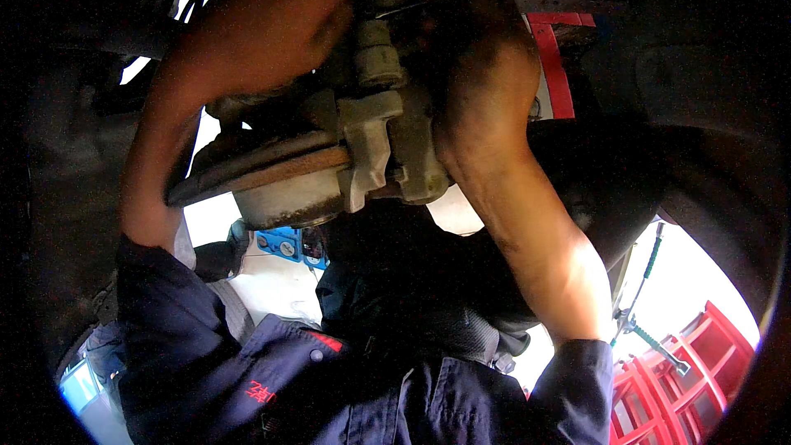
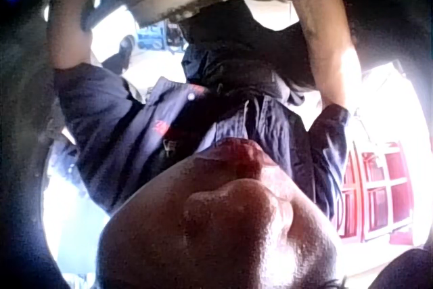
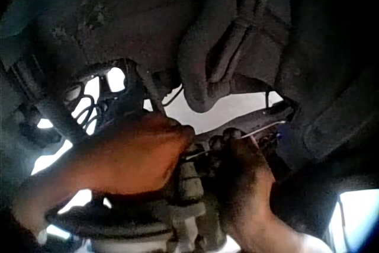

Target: The person adjusts a head-mounted camera, then works on a car's brake assembly using a wrench to loosen bolts on the brake caliper. The car is elevated on a lift in a garage.

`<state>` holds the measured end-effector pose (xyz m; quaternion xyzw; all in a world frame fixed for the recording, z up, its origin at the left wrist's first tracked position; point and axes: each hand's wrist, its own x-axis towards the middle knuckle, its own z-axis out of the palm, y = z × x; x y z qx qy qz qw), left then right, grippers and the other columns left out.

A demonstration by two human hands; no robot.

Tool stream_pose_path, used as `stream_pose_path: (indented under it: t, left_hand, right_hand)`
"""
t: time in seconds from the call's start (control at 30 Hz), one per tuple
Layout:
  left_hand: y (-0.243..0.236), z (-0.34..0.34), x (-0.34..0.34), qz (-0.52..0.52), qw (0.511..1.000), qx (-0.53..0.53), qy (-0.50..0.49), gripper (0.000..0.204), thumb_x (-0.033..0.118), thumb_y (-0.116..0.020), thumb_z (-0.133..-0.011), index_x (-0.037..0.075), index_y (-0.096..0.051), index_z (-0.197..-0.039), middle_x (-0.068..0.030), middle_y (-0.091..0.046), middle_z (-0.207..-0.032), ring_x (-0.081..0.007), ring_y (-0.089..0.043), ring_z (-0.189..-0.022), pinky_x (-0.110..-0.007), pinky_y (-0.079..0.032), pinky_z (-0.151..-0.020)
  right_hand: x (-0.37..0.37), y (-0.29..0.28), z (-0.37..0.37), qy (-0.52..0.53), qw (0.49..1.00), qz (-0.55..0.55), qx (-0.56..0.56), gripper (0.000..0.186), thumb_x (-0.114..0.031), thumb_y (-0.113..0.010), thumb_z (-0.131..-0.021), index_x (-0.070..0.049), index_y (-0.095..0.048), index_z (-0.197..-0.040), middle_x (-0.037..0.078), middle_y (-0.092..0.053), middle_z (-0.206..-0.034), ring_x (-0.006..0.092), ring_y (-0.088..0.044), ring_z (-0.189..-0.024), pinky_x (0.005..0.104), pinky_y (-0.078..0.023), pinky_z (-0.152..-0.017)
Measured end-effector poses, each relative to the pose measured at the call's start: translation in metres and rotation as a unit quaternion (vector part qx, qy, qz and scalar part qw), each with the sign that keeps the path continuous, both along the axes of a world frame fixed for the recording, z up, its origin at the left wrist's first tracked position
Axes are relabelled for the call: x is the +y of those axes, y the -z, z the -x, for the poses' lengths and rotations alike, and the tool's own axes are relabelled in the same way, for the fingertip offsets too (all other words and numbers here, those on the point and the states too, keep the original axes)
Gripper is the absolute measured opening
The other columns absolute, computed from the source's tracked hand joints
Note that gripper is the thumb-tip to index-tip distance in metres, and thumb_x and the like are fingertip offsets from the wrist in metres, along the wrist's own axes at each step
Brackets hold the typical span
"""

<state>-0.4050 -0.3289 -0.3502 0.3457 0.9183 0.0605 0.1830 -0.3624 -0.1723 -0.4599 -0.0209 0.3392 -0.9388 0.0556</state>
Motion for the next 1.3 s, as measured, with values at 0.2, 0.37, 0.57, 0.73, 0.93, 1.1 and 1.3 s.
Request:
stream_pose_path:
  t: [0.2,0.37,0.57,0.73,0.93,1.1,1.3]
  left_hand:
    - [-0.003,-0.006,0.003,0.078,0.996,0.041,0.028,0.017,0.009,-0.053,-0.085,-0.006,-0.058,-0.093,-0.0208,-0.063,-0.087,-0.0310,-0.064,-0.081,-0.039,-0.053,-0.071]
    - [-0.002,-0.010,-0.010,0.011,0.986,0.095,0.138,0.017,0.011,-0.057,-0.085,-0.005,-0.060,-0.089,-0.0182,-0.064,-0.083,-0.0255,-0.064,-0.074,-0.036,-0.053,-0.066]
    - [-0.015,-0.004,-0.007,-0.012,0.989,0.072,0.131,0.017,0.012,-0.058,-0.085,-0.005,-0.062,-0.085,-0.0171,-0.065,-0.078,-0.0234,-0.064,-0.070,-0.035,-0.053,-0.063]
    - [-0.009,0.004,-0.007,-0.013,0.991,0.050,0.122,0.018,0.013,-0.059,-0.084,-0.005,-0.064,-0.081,-0.0162,-0.065,-0.075,-0.0217,-0.064,-0.066,-0.034,-0.053,-0.060]
    - [-0.006,0.007,-0.007,-0.014,0.992,0.080,0.098,0.018,0.011,-0.059,-0.083,-0.004,-0.065,-0.076,-0.0181,-0.066,-0.074,-0.0231,-0.065,-0.066,-0.036,-0.053,-0.061]
    - [-0.019,0.008,0.000,-0.034,0.994,0.053,0.089,0.018,0.012,-0.060,-0.082,-0.003,-0.066,-0.077,-0.0175,-0.066,-0.072,-0.0246,-0.066,-0.066,-0.038,-0.054,-0.063]
    - [-0.023,-0.010,-0.009,-0.007,0.994,0.081,0.073,0.017,0.012,-0.060,-0.082,-0.004,-0.066,-0.078,-0.0177,-0.066,-0.072,-0.0253,-0.066,-0.067,-0.038,-0.054,-0.064]
  right_hand:
    - [-0.002,-0.010,-0.006,0.006,0.999,-0.040,-0.021,0.022,-0.026,-0.041,-0.100,-0.009,-0.053,-0.107,0.005,-0.055,-0.096,0.0157,-0.048,-0.082,0.0290,-0.039,-0.077]
    - [0.003,-0.006,-0.005,0.048,0.993,-0.108,-0.015,0.027,-0.026,-0.040,-0.100,-0.006,-0.053,-0.114,0.006,-0.057,-0.101,0.0164,-0.050,-0.088,0.0301,-0.040,-0.082]
    - [0.008,-0.006,-0.011,0.047,0.986,-0.161,-0.002,0.035,-0.027,-0.039,-0.100,-0.004,-0.053,-0.123,0.007,-0.058,-0.106,0.0171,-0.052,-0.096,0.0314,-0.041,-0.089]
    - [-0.002,-0.005,-0.006,0.068,0.992,-0.088,-0.066,0.021,-0.025,-0.043,-0.101,-0.007,-0.054,-0.104,0.004,-0.058,-0.091,0.0140,-0.051,-0.075,0.0279,-0.043,-0.068]
    - [0.003,-0.006,-0.005,0.003,0.999,-0.022,-0.049,0.025,-0.027,-0.040,-0.102,-0.007,-0.054,-0.107,0.004,-0.056,-0.092,0.0145,-0.049,-0.079,0.0267,-0.040,-0.071]
    - [0.018,0.005,-0.001,-0.034,0.998,0.054,0.029,0.025,-0.018,-0.044,-0.099,-0.003,-0.056,-0.115,0.006,-0.059,-0.101,0.0148,-0.055,-0.090,0.0272,-0.045,-0.080]
    - [0.003,0.000,-0.019,0.106,0.887,-0.431,0.131,0.026,-0.012,-0.052,-0.096,-0.003,-0.055,-0.121,0.010,-0.062,-0.114,0.0180,-0.060,-0.103,0.0287,-0.050,-0.082]
